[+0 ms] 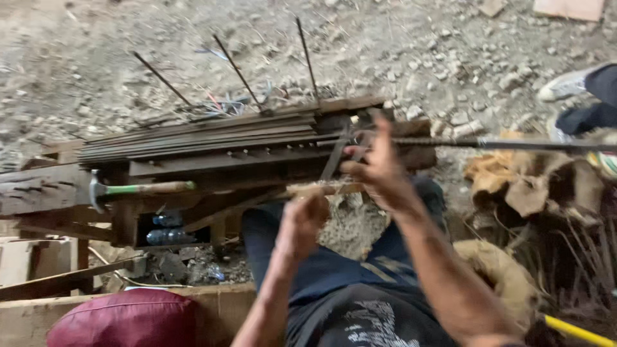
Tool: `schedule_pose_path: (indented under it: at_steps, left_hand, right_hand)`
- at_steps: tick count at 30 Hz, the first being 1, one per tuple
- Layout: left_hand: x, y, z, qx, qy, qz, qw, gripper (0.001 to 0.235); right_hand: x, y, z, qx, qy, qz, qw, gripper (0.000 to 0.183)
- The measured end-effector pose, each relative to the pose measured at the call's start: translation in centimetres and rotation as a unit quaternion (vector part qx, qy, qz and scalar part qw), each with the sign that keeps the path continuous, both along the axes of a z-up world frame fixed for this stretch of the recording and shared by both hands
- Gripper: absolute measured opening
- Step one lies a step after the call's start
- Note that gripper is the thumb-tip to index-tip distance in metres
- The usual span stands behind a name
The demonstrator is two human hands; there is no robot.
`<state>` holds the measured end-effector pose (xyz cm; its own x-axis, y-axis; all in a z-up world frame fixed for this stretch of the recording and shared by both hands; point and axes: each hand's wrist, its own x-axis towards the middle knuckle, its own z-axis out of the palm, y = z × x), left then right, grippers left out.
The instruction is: The person sits on the ground and uses a manual metal bending jig to bend thin metal rods into rectangular shapes. They insert the rods into the jig, rotate a crank handle to bend the metal, and occasionally use a hammer to adjust the pieces.
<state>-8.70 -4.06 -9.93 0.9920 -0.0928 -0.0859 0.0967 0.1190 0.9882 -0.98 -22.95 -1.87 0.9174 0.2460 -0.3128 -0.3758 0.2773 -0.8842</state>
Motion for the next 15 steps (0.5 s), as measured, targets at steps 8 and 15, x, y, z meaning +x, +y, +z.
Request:
schedule_pose_path:
  at_steps: [8,15]
  left_hand:
    - [-8.0,-1.8,2.9,0.256,-0.118,-0.187,0.941,0.041]
    - [-5.7,-1.8,-0.2,0.430,-0.098,-0.187,0.877,0.058]
  right_hand:
    - [-2.1,2.1,-9.0,0.316,-0.069,0.145,0.935,0.124]
    - [1.3,-2.2,-6.4,0.179,-0.114,0.156,0.965,0.103]
